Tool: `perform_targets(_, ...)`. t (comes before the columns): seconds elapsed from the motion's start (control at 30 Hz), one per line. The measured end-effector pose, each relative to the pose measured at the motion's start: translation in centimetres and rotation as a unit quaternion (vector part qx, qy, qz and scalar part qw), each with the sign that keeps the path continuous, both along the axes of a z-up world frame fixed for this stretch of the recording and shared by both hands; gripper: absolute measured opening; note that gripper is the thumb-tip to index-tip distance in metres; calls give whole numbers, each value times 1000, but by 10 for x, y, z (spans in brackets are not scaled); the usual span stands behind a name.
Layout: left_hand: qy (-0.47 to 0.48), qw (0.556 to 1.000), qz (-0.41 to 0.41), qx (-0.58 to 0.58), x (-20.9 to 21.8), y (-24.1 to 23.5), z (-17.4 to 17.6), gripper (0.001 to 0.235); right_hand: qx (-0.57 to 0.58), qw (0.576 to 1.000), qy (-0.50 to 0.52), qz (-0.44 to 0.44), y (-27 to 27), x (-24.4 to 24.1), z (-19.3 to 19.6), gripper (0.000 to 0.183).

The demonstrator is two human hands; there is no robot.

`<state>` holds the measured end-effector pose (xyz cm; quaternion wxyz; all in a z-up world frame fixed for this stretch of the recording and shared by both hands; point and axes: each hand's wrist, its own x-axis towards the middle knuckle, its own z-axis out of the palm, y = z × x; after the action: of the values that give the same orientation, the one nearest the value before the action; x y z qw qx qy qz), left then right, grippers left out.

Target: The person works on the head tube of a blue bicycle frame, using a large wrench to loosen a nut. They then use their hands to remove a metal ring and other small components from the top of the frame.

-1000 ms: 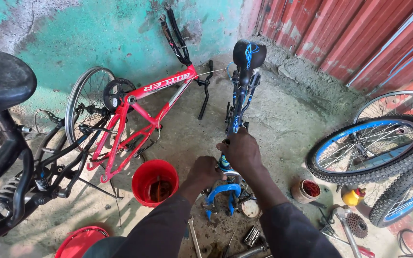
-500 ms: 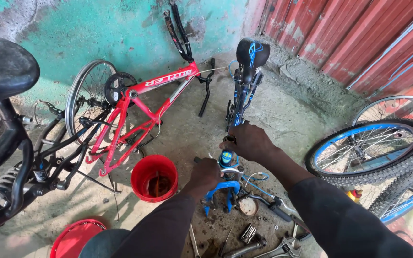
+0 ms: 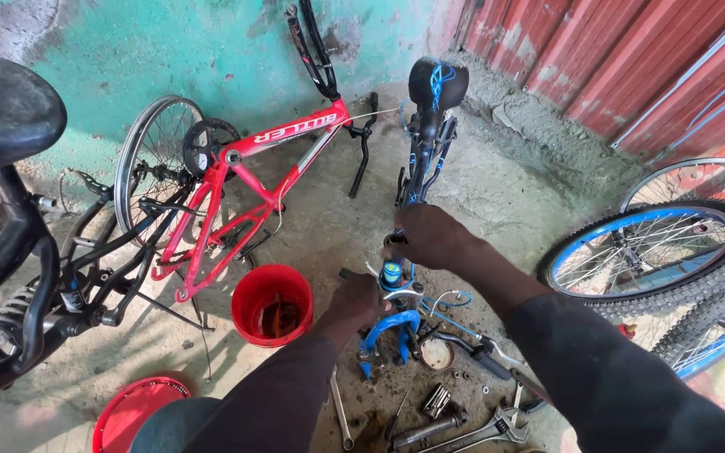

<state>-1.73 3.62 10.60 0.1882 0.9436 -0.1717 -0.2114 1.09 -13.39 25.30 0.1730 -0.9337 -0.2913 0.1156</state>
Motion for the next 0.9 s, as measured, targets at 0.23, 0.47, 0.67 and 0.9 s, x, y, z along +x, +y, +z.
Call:
perform_targets(0.23,23,999,18,28,21,0,9,29,-99,992,-60,-44,0,6,-13,28)
perform_targets(0.47,40,977,62,-202,20,16,50,62,93,994,1,54,6,-12,17,30)
perform_targets(0.67,-11,999,-7,-52,11,3,-3,36,-142,977,-54,-151,5,3,-27,43)
perform_targets(0.9,12,1000,-12,-23,5,9,4,37,8,994,-69,79,-4,-5,12,38)
